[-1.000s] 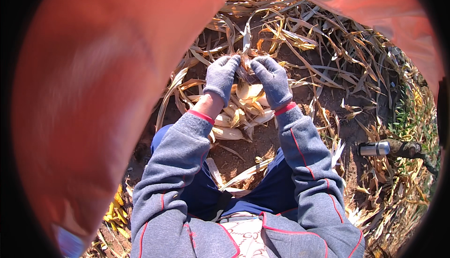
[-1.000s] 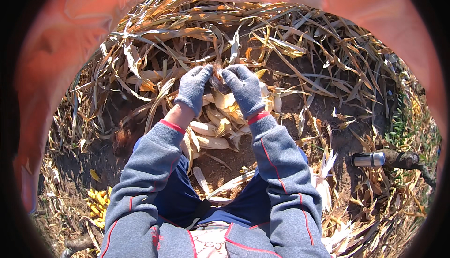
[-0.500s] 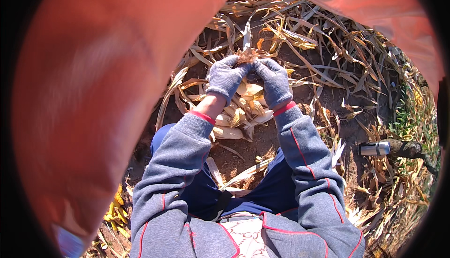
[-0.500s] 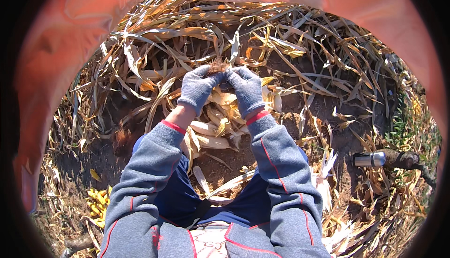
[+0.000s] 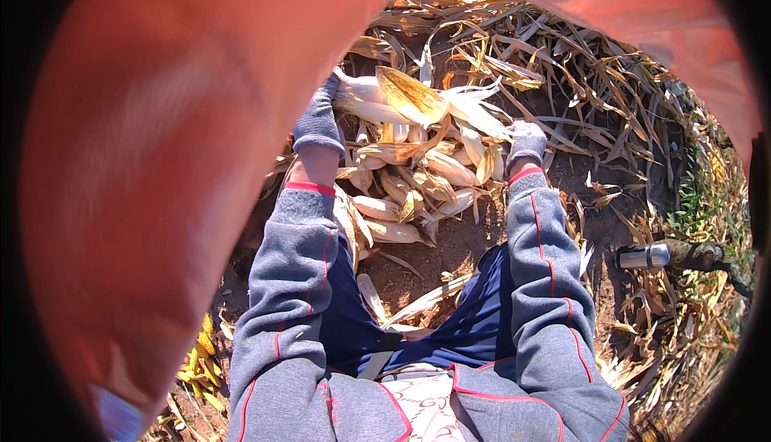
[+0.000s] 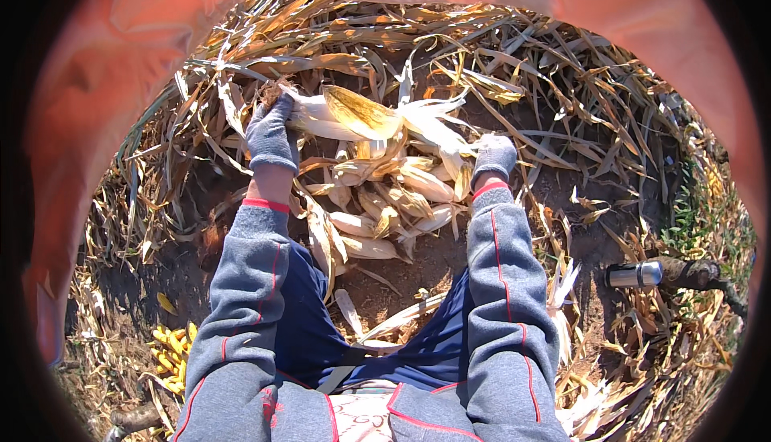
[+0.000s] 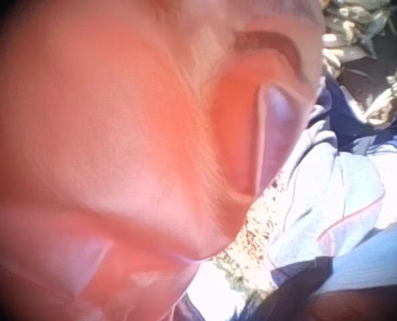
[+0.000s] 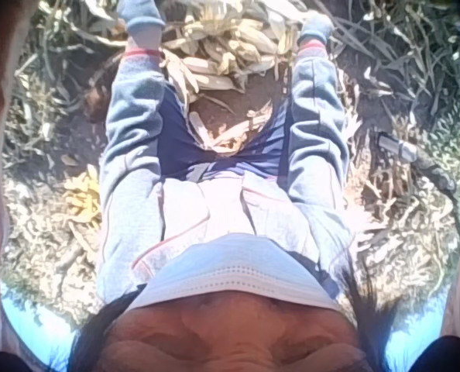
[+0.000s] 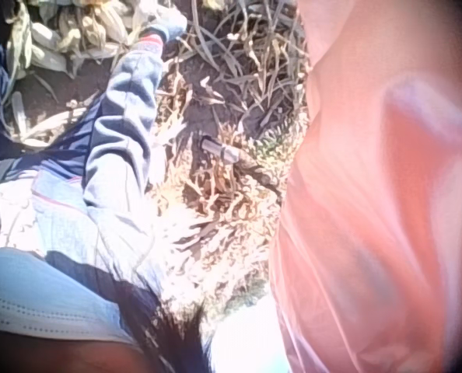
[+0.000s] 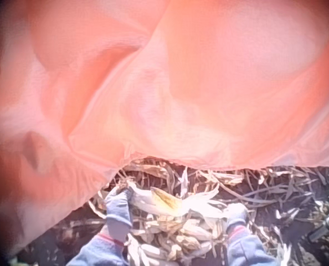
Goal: The person sits on the ground and shucks corn cobs by hand, peeling back the husks to reveal the kernels. The person handles multiple cobs one at a time, discarding the husks onto the ground.
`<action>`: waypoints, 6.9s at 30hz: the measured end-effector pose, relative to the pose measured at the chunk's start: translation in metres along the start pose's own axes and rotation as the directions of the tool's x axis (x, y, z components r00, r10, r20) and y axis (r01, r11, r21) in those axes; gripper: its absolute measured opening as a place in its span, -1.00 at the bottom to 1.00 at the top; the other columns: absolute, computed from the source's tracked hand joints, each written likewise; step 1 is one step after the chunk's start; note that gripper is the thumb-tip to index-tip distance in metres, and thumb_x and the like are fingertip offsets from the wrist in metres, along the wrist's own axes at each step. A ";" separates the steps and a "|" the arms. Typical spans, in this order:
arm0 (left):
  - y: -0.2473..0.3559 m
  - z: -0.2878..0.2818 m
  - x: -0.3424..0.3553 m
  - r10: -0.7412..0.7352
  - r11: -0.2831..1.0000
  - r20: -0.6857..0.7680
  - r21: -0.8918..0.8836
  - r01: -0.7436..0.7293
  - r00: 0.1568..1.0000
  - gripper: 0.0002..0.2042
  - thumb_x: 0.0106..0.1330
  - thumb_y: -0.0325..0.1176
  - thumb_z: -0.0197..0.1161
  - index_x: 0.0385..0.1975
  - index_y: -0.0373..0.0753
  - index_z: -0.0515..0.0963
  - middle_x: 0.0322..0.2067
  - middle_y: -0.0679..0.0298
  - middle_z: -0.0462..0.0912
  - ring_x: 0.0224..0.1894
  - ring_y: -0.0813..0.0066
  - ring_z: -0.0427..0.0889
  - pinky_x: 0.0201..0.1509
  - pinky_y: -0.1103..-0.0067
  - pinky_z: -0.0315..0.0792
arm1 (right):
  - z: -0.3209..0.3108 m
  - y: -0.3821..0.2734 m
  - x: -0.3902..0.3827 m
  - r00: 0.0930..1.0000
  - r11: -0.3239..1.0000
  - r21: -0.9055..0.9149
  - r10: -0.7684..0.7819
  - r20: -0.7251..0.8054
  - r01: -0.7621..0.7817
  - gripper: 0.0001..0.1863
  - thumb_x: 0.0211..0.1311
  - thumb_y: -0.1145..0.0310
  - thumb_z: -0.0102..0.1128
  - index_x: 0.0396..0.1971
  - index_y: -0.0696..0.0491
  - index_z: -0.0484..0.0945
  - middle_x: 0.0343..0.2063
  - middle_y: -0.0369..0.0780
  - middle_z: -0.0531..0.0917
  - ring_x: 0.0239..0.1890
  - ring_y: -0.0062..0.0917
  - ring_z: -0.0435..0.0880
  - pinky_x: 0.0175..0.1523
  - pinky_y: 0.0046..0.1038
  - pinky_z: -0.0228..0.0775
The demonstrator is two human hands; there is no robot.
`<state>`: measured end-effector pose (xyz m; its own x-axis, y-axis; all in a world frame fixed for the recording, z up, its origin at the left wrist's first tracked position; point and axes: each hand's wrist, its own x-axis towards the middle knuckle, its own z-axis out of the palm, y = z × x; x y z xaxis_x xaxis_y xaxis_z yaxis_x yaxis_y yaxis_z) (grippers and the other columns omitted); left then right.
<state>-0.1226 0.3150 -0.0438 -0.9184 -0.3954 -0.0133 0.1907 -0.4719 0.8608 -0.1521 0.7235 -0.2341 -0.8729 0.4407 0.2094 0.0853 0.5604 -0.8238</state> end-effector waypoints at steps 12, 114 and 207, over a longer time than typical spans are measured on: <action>0.007 -0.021 -0.012 -0.104 0.906 0.363 0.419 -0.062 0.926 -0.81 0.19 -0.39 0.32 -0.22 -0.28 0.63 -0.38 0.39 0.65 -0.36 0.69 0.56 -0.25 0.70 0.43 | 0.012 -0.239 -0.115 0.885 0.756 0.655 -0.297 0.358 -0.011 -0.79 0.12 0.34 0.34 -0.30 0.14 0.61 -0.45 -0.32 0.64 -0.41 -0.71 0.57 -0.28 -0.62 0.45; -0.003 0.016 -0.041 -0.316 0.790 0.231 0.601 0.120 0.920 -0.79 0.22 -0.32 0.30 -0.24 -0.31 0.59 -0.48 0.30 0.64 -0.54 0.63 0.58 -0.45 0.68 0.48 | 0.005 -0.237 -0.122 0.711 0.709 -0.099 -0.673 0.203 0.699 -0.56 -0.24 0.15 0.48 -0.41 0.03 0.44 -0.47 -0.14 0.52 -0.37 -0.20 0.56 -0.25 -0.22 0.40; -0.037 0.014 -0.057 -0.183 0.929 0.265 0.361 0.078 0.947 -0.79 0.23 -0.29 0.30 -0.26 -0.29 0.62 -0.41 0.40 0.62 -0.41 0.69 0.49 -0.25 0.66 0.38 | 0.006 -0.230 -0.118 0.924 0.644 0.729 -0.088 0.372 -0.232 -0.87 0.00 0.46 0.14 -0.44 0.17 0.61 -0.52 -0.33 0.61 -0.48 -0.68 0.54 -0.35 -0.64 0.37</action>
<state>-0.0820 0.3657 -0.0678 -0.9963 -0.0791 -0.0349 -0.0197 -0.1847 0.9826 -0.0716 0.5383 -0.0728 -0.9928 0.0973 0.0704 -0.0931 -0.2528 -0.9630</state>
